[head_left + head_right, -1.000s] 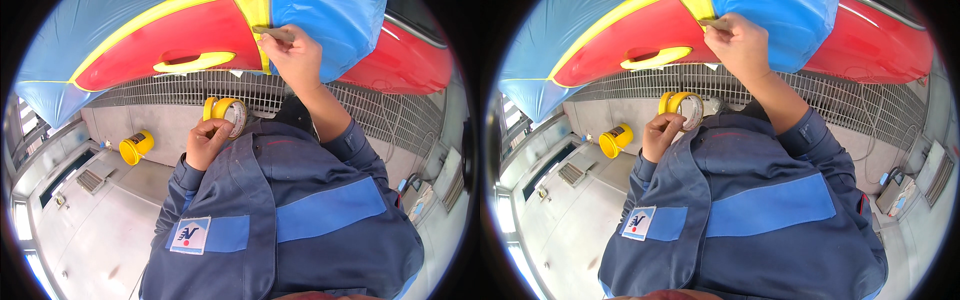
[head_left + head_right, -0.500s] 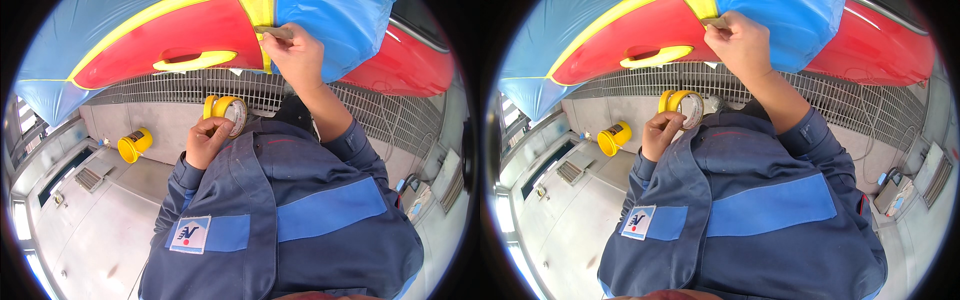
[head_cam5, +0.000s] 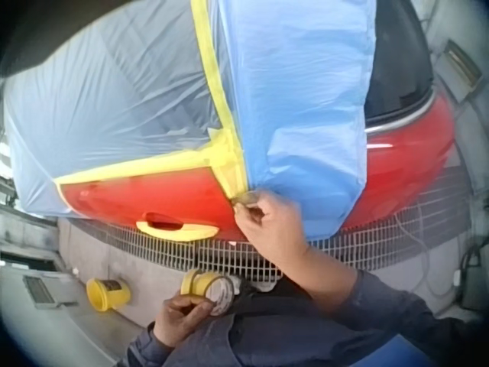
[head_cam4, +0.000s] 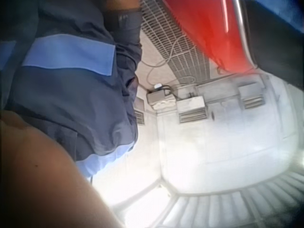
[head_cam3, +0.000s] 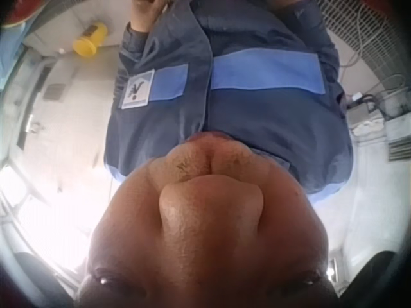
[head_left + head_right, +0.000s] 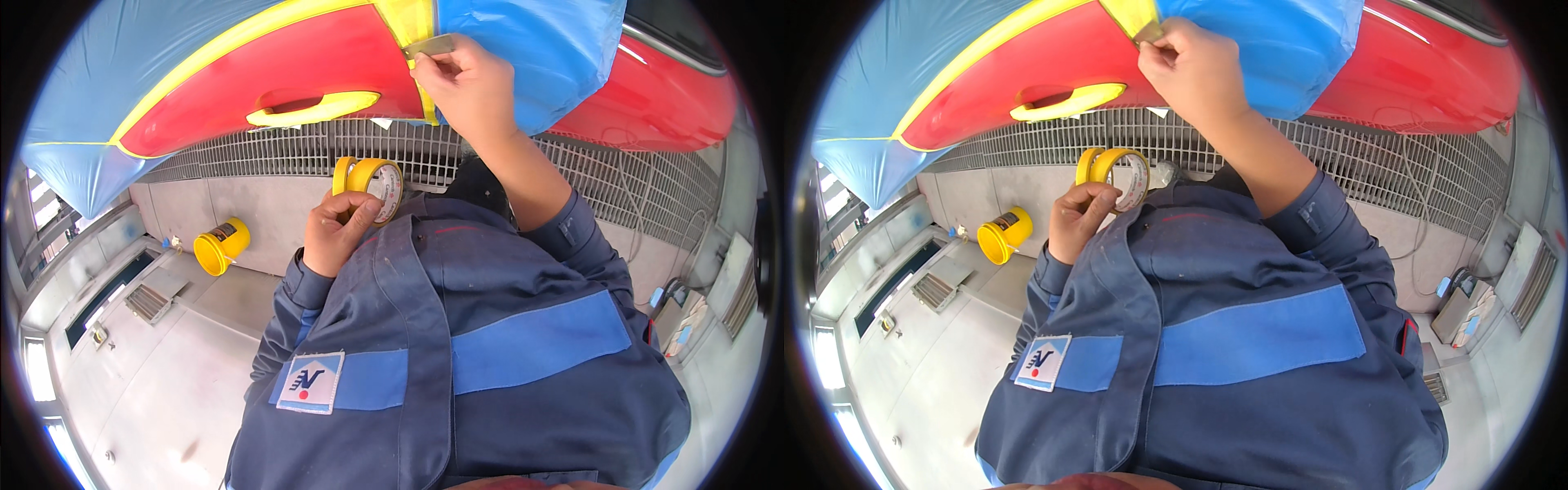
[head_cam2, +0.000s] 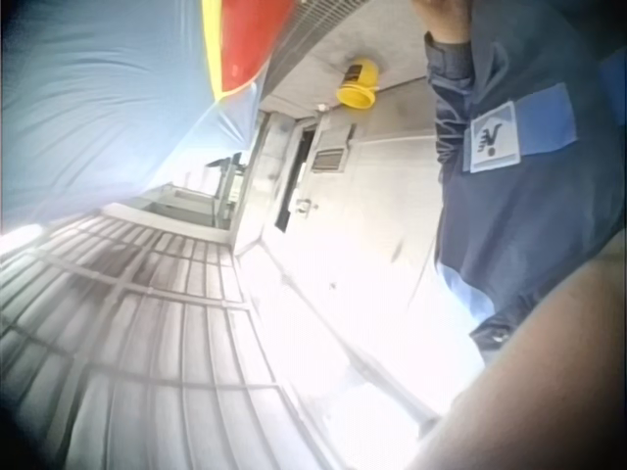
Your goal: The person applies yellow masking tape along the edges of a red car hood to protect adjacent areas. They then dip a sanding block and cloth into a yellow bucket of water and wipe the hood surface repeatedly.
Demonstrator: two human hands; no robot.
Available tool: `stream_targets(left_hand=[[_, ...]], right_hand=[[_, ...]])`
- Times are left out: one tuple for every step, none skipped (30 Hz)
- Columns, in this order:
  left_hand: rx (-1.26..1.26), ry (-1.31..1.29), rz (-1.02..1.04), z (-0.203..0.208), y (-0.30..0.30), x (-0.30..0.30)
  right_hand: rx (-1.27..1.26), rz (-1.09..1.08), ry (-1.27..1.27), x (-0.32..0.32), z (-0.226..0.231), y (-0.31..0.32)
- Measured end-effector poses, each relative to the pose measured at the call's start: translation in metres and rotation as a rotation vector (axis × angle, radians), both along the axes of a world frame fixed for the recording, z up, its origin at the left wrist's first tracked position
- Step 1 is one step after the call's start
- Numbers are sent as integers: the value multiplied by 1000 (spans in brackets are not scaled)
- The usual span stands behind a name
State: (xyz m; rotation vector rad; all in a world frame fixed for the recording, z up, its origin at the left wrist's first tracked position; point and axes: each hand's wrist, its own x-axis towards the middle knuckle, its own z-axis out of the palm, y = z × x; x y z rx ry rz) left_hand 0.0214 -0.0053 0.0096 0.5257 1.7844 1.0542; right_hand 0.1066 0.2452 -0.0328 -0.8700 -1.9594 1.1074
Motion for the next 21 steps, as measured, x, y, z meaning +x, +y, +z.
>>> stream_targets(left_hand=[[-9, 9, -6, 0, 0, -1], [-19, 18, -7, 0, 0, -1], [-15, 25, -8, 0, 0, -1], [-11, 32, -4, 0, -1, 0], [-9, 33, 3, 0, -1, 0], [-7, 30, 5, 0, -2, 0], [-7, 21, 10, 1, -3, 1], [-11, 10, 21, 1, -3, 1], [-17, 11, 14, 2, -4, 1], [-22, 11, 10, 2, -5, 1], [-15, 13, 17, 2, -5, 0], [-28, 15, 9, 3, -5, 0], [-31, 18, 10, 3, -5, 0], [-30, 23, 14, 3, -6, -1], [-27, 18, 16, 3, -6, -1], [-23, 14, 21, 3, -6, -1], [-25, 6, 25, 3, -6, -1], [-26, 16, 22, 3, -7, -1], [-30, 24, 15, 3, -7, -1], [-34, 32, 8, 3, -7, -2], [-25, 13, 24, 3, -7, -1]], right_hand=[[-92, -15, 15, 0, -1, -1], [-96, -22, 53, 0, -3, -2], [-101, -28, 91, 1, -3, -4], [-99, -32, 132, 1, -3, -5], [-45, -35, 133, 1, -3, -5], [17, -36, 139, 1, -1, -5], [64, -43, 137, 0, 0, -5], [101, -32, 117, -1, 2, -4], [124, -30, 88, -1, 4, -1], [170, -30, 72, -2, 6, 1], [84, -25, 56, -3, 8, 3], [16, -19, 49, -5, 10, 6], [-52, -14, 41, -6, 11, 7], [-102, -11, 70, -7, 11, 8], [-152, -6, 99, -8, 10, 9], [-203, 0, 127, -9, 10, 9], [-218, 13, 148, -10, 9, 10], [-232, 25, 169, -10, 8, 10], [-245, 37, 190, -9, 7, 11], [-242, 29, 154, -9, 7, 11], [-239, 21, 118, -8, 7, 12]])
